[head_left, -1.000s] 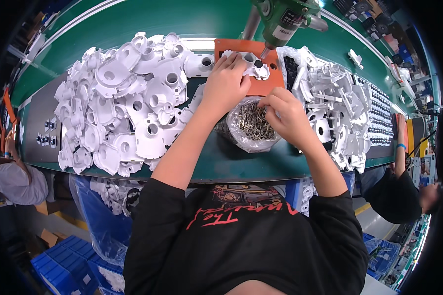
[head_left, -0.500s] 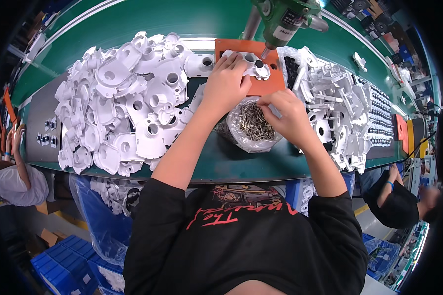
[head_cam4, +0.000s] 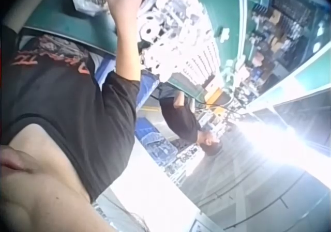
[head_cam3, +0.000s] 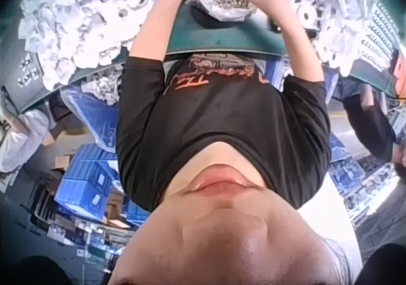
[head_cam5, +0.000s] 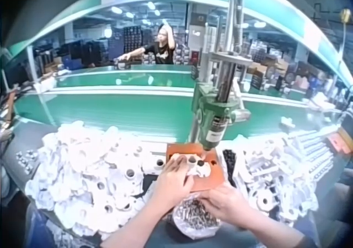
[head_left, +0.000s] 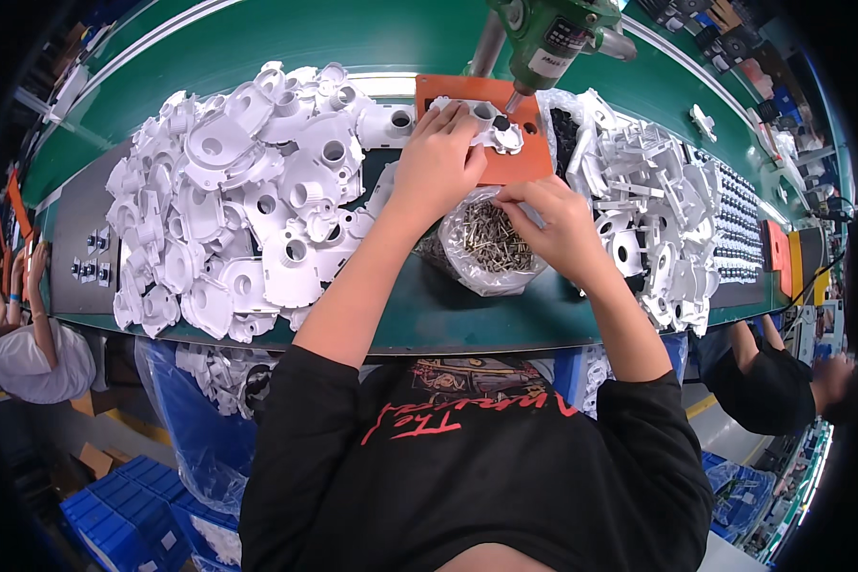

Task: Manually inserting metal studs into plastic parts and using a hand press to secure them.

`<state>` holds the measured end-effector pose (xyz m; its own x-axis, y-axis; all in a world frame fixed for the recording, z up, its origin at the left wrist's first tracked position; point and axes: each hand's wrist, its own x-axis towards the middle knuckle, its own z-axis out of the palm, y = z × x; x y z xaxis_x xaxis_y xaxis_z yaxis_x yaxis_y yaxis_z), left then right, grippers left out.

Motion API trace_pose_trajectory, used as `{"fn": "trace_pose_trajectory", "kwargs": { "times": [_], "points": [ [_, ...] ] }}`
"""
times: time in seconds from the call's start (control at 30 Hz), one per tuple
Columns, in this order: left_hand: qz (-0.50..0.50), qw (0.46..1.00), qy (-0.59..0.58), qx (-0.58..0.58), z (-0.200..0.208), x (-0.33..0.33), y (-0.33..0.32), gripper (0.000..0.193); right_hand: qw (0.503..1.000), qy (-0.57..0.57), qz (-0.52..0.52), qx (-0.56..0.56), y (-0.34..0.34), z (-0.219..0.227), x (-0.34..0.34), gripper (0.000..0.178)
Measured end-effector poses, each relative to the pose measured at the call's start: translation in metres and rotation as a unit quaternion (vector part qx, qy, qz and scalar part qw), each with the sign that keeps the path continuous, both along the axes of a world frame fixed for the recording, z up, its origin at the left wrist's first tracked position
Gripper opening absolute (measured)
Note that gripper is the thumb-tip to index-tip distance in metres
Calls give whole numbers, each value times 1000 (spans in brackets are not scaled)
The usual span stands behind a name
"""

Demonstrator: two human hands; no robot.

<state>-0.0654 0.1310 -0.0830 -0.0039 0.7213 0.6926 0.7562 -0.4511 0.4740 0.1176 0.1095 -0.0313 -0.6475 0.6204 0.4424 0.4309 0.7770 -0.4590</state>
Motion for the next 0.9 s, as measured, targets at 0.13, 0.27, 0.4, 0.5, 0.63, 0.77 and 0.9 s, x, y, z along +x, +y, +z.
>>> {"fn": "trace_pose_trajectory", "kwargs": {
  "times": [0.13,0.27,0.4,0.5,0.63,0.77,0.9],
  "points": [
    [0,1000,-4,-3,2,1,-1,20,1000,-7,2,-8,1,-2,0,12],
    [1,1000,-3,-5,1,0,0,20,1000,-12,5,-11,1,-3,0,12],
    [-4,1000,-6,-5,1,0,1,20,1000,-16,3,-14,0,-3,1,13],
    [-5,1000,-6,-7,0,1,1,20,1000,28,10,-5,2,-3,1,13],
    [-1,1000,-4,-8,0,-1,0,20,996,58,-28,-68,9,7,7,12],
    [-3,1000,-6,-12,1,0,1,20,979,100,-111,-135,24,7,22,9],
    [-6,1000,-4,-13,0,0,2,20,952,145,-144,-229,35,-1,30,11]
  ]
}}
